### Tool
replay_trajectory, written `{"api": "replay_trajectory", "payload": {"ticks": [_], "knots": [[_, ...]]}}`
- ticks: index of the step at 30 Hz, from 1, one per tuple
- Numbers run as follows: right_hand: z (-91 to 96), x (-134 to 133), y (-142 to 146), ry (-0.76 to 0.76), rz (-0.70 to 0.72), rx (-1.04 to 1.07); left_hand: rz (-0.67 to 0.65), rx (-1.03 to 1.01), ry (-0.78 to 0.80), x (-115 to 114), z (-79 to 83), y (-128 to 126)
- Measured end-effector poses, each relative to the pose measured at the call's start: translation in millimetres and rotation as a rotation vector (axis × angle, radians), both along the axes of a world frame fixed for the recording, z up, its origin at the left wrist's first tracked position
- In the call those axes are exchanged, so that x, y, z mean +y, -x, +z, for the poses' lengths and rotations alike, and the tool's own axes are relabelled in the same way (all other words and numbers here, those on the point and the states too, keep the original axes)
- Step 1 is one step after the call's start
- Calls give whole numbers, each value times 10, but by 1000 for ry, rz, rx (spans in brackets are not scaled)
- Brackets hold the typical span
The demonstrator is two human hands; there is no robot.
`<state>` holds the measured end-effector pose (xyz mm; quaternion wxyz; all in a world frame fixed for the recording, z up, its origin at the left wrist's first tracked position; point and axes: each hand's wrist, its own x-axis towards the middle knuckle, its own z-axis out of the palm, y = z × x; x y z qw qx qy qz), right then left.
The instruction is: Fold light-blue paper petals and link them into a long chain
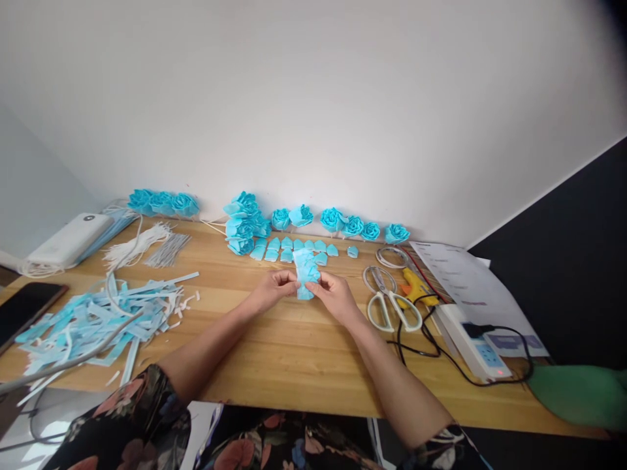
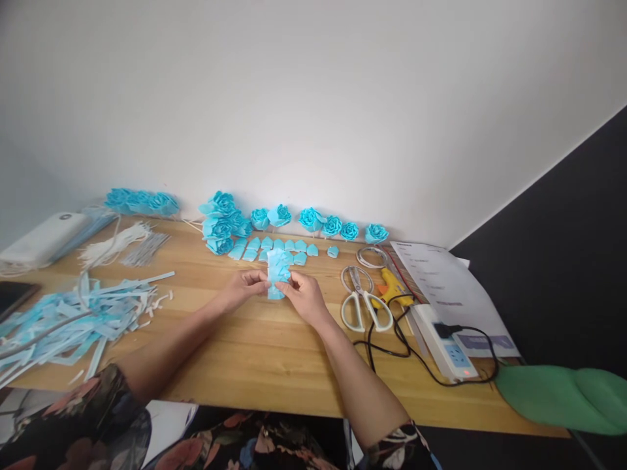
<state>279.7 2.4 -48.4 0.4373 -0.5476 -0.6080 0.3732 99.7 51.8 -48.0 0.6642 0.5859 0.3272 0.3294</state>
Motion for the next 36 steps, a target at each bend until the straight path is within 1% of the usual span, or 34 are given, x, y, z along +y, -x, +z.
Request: {"api": "replay_trajectory", "payload": {"ticks": [3, 6, 8, 11, 14, 16, 20, 23, 30, 34, 36], "knots": [[30, -11, -2, -39, -6, -95, -11, -17, -6, -6, 10, 0], [76, -17, -12, -54, 5, -128, -20, -19, -15, 0, 19, 11], [98, -18, -25, -56, 6, -118, -45, 4, -8, 11, 26, 30], [111, -14, -48, -53, -17, -62, -119, 30, 3, 27, 34, 62], [95, -9, -55, -48, -31, -26, -174, -29, 28, 30, 31, 72], [72, -4, -48, -40, -27, -28, -153, -62, 49, 24, 27, 63], [25, -1, -27, -25, -13, -35, -15, -59, 55, 14, 33, 42], [8, -5, -21, -19, -5, -32, 43, -59, 36, 10, 43, 43], [73, -20, -7, 0, 93, 122, 88, -44, 16, -15, 48, 30], [115, -38, 23, -24, 23, 5, 84, -35, 10, -33, 59, 14], [122, -47, 34, -53, 14, -56, 83, -40, 14, -34, 63, 14]]}}
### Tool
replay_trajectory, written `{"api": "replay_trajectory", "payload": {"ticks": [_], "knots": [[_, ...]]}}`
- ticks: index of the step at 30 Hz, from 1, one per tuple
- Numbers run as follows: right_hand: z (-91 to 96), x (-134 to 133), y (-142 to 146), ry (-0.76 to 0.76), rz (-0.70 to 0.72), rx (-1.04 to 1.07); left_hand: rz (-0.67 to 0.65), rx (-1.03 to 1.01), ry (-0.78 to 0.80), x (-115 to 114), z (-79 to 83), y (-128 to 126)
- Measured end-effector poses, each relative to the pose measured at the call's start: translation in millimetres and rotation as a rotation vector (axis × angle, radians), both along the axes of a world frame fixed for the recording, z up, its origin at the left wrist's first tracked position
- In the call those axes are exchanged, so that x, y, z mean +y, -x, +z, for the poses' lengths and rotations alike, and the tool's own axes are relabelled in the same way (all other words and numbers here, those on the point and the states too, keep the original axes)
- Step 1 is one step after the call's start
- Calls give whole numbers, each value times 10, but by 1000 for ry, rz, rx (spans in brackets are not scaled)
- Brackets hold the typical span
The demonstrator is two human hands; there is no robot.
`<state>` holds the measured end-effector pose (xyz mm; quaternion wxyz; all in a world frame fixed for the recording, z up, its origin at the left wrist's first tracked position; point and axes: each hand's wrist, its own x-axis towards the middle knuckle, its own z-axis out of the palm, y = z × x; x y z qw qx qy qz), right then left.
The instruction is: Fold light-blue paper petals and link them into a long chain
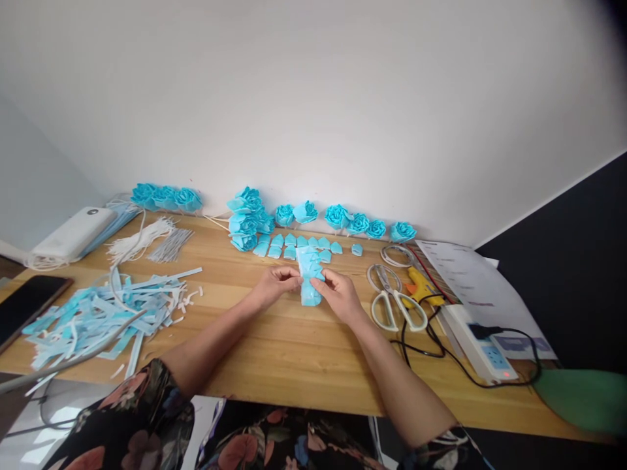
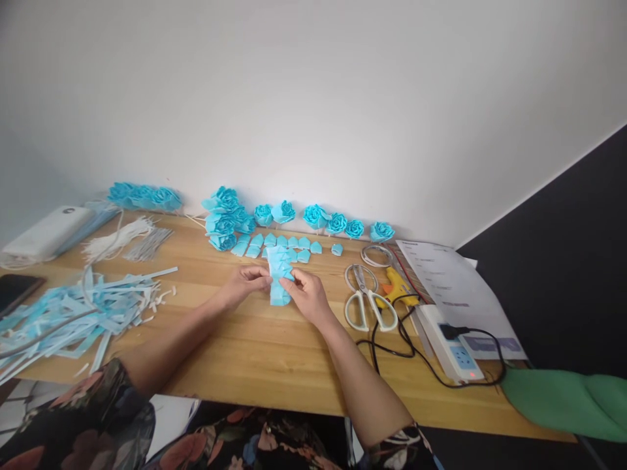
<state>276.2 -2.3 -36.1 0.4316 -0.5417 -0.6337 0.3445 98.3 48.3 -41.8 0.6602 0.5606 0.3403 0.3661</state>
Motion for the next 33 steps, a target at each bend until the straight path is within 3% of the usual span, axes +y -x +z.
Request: {"api": "replay_trajectory", "payload": {"ticks": [6, 10, 15, 24, 29, 33], "knots": [[-2, 7, -23, -32, -3, -24, 9, -11, 16, 28, -19, 12], [-4, 22, -37, 55, 35, 151, -12, -12, -55, 16, -18, 5], [-47, 37, -31, 97, -41, 281, -65, 33, -106, 5, -21, 2], [-40, 17, -10, 44, -27, 175, -69, 48, -49, 42, -87, 6], [-32, 5, 19, 17, -86, 65, -65, 21, -33, 40, -84, 2], [-40, 24, -6, 58, -48, 115, -69, 3, -13, 64, -85, 14]]}}
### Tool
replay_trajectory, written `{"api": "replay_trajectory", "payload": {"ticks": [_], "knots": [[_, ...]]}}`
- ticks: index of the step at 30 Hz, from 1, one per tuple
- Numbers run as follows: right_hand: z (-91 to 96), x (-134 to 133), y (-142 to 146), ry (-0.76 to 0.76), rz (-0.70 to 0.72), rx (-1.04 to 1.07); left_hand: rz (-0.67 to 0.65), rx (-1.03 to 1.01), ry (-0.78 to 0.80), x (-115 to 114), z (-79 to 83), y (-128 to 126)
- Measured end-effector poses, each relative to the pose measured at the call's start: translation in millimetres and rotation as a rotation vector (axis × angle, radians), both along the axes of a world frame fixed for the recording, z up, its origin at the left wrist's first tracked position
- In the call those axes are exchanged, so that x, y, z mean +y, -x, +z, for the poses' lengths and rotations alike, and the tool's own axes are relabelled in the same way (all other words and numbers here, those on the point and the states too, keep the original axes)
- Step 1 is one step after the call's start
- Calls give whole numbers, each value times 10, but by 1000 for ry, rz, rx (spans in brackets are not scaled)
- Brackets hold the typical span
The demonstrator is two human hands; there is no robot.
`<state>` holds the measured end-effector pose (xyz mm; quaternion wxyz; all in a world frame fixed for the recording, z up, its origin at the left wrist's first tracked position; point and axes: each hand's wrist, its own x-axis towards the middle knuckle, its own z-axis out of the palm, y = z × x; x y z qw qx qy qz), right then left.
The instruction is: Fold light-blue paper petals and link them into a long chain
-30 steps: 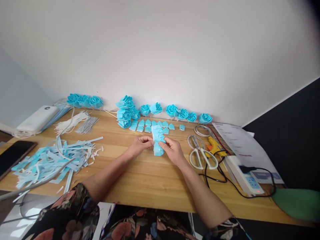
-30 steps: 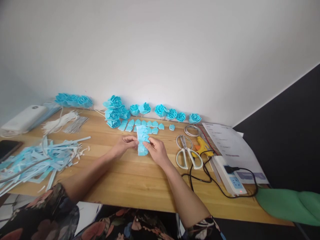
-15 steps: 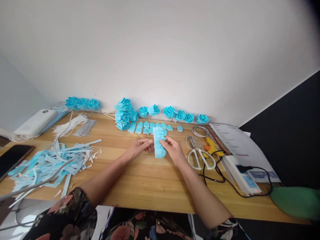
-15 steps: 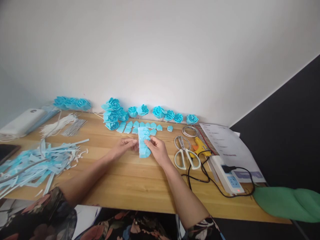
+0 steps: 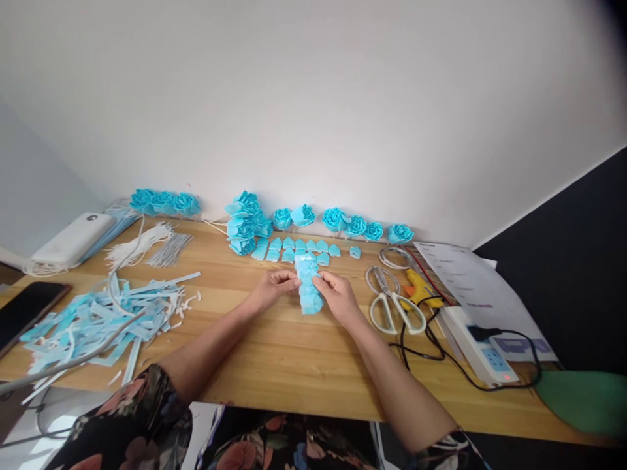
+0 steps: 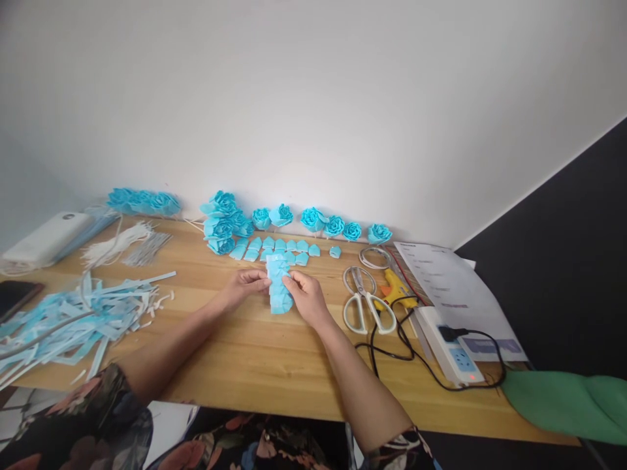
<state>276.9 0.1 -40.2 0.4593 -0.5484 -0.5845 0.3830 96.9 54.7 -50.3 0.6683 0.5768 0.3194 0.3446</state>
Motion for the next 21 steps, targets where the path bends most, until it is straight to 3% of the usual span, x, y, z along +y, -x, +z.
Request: {"api": "replay_trajectory", "payload": {"ticks": [4, 10, 21], "knots": [[-4, 18, -36, 64, 70, 188, 21, 13, -14, 2, -19, 7], [-10, 23, -25, 105, 17, 309, -45, 56, -41, -47, 8, -12], [-39, 4, 9, 37, -8, 112, 47, 59, -30, -9, -9, -15]]}}
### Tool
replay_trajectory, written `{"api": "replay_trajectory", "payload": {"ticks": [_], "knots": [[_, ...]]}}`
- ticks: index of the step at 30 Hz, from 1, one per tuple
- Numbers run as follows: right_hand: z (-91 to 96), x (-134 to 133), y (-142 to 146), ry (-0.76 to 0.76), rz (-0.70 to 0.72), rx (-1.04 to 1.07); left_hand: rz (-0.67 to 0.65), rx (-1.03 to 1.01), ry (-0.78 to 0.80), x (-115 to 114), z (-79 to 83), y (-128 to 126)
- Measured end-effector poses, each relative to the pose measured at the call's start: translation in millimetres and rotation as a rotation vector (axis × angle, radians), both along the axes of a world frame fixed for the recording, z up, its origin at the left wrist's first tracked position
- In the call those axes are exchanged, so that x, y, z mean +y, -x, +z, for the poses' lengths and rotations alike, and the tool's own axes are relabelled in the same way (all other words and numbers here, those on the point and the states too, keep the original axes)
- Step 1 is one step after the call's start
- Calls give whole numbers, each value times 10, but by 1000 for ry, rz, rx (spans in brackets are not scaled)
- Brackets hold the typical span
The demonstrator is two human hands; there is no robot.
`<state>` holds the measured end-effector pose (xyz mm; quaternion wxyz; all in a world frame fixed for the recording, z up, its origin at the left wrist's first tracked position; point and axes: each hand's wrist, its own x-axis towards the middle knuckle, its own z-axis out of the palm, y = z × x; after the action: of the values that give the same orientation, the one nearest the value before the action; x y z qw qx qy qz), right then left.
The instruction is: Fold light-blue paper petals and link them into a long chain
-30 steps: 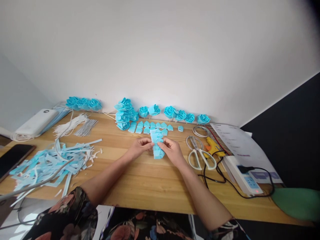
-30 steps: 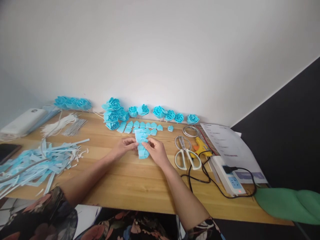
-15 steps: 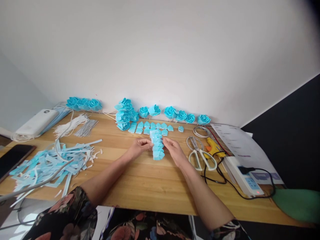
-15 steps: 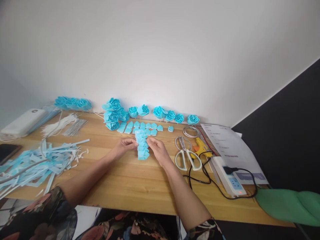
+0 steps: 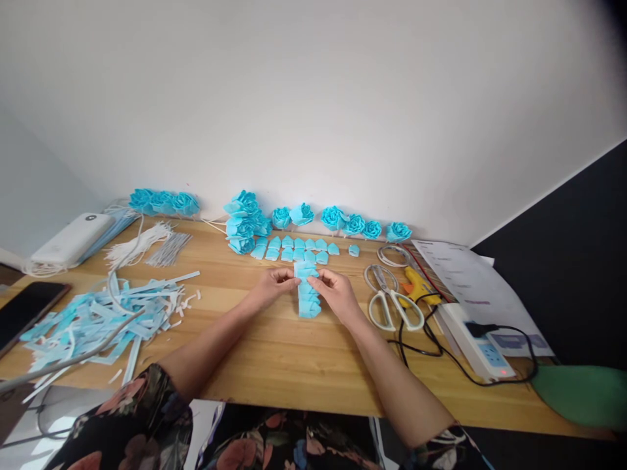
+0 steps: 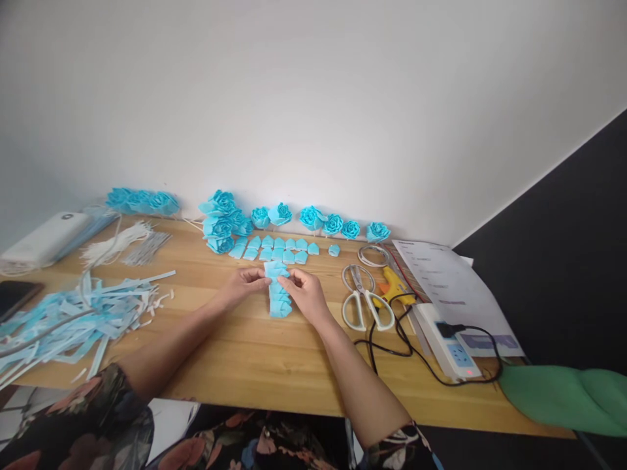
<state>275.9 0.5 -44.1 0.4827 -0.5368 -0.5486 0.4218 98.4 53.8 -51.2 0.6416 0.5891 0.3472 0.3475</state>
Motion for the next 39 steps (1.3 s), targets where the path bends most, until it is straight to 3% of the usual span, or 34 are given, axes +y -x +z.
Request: {"api": "replay_trajectory", "payload": {"ticks": [5, 11, 16, 21, 27, 33, 39], "knots": [[-29, 12, -16, -38, 16, -99, -18, -9, 50, -6, 26, 19], [1, 24, -43, 26, 100, 54, -8, -14, 84, 2, 32, 22], [34, 17, -38, 59, 40, 163, -67, 26, 59, 8, -9, 10], [26, 18, -27, 51, -7, 125, -118, 28, 42, 41, -50, 17], [12, 8, -7, 41, -6, 26, -9, -20, 35, 40, -78, 2], [5, 19, -24, 4, -33, -107, -23, -20, 89, 32, -32, 17], [-26, 42, -51, 6, -13, -9, -1, -29, 94, 25, 21, 36]]}}
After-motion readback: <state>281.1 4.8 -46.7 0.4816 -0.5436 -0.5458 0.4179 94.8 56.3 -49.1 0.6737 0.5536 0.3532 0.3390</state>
